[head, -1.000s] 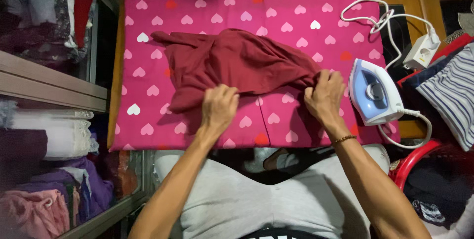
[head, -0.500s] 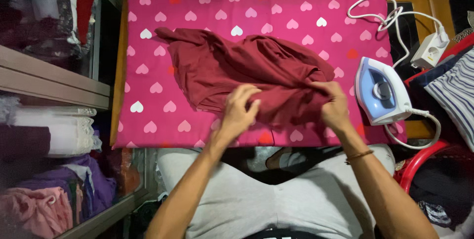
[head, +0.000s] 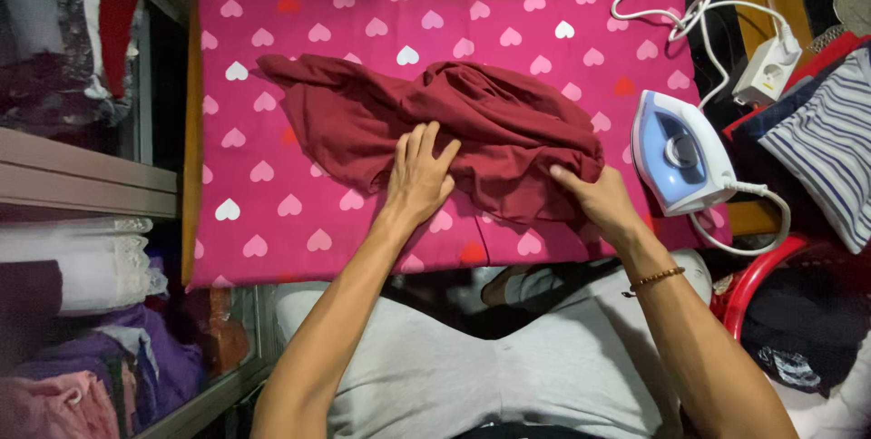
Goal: The person irons a striped shirt and a maroon t-shirt on a pink heart-patterned ironing board. They smooth the fabric with their hands and use a blue and white iron to press the garments flat.
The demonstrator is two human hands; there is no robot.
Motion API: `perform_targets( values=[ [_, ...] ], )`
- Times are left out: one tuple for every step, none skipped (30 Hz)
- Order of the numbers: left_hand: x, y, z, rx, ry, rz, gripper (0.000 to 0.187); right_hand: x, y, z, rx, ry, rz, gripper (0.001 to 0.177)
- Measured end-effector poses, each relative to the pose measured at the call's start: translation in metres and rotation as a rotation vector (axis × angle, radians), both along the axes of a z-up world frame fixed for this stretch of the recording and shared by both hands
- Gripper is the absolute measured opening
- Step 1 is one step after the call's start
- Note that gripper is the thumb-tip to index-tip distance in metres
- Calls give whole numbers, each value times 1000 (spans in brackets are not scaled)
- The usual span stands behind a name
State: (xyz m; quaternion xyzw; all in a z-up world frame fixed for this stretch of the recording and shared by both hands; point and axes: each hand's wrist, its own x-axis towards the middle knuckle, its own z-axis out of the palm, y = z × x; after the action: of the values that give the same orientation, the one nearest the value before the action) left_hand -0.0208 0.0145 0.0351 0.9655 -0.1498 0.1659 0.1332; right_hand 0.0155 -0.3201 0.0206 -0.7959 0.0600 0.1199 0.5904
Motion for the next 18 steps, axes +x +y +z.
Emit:
perform_targets(
  values=[
    [6,-2,0,21,-31,1,65,-2,2,6,-114,-98,68,36],
    [11,-3,3,13,-74,10,68,-4,3,11,-171,-68,24,34],
    [17,-3,8,6,-119,22,72,-5,5,17,-228,-41,-16,31],
    [23,-3,14,-2,-164,35,76,-5,7,22,-284,-13,-57,29],
    [30,-2,21,-16,-184,51,84,-5,7,26,-299,-35,-41,29],
    [39,0,28,-30,-203,68,92,-5,6,29,-315,-58,-25,29],
    [47,1,35,-45,-222,84,101,-4,5,31,-331,-80,-10,30],
    [55,2,40,-66,-131,86,105,-4,6,31,-221,-81,7,31],
    [63,4,46,-87,-43,88,110,-3,8,31,-109,-86,22,32],
    [68,5,49,-107,45,89,115,-1,8,31,2,-90,38,35],
    [69,5,49,-74,128,80,110,2,11,30,148,-3,36,34],
    [69,6,48,-40,211,71,104,5,16,31,294,84,33,34],
    [69,7,47,-6,291,65,99,10,20,34,441,169,34,34],
    [66,5,43,10,310,49,90,13,25,38,491,237,16,35],
    [62,4,39,30,326,35,81,16,35,42,544,303,1,37],
    [58,3,35,49,342,20,73,20,46,46,597,369,-14,39],
    [51,3,32,-3,396,37,68,24,57,49,627,363,2,39],
    [44,1,30,-56,450,53,64,28,68,51,657,358,19,40]
  ],
)
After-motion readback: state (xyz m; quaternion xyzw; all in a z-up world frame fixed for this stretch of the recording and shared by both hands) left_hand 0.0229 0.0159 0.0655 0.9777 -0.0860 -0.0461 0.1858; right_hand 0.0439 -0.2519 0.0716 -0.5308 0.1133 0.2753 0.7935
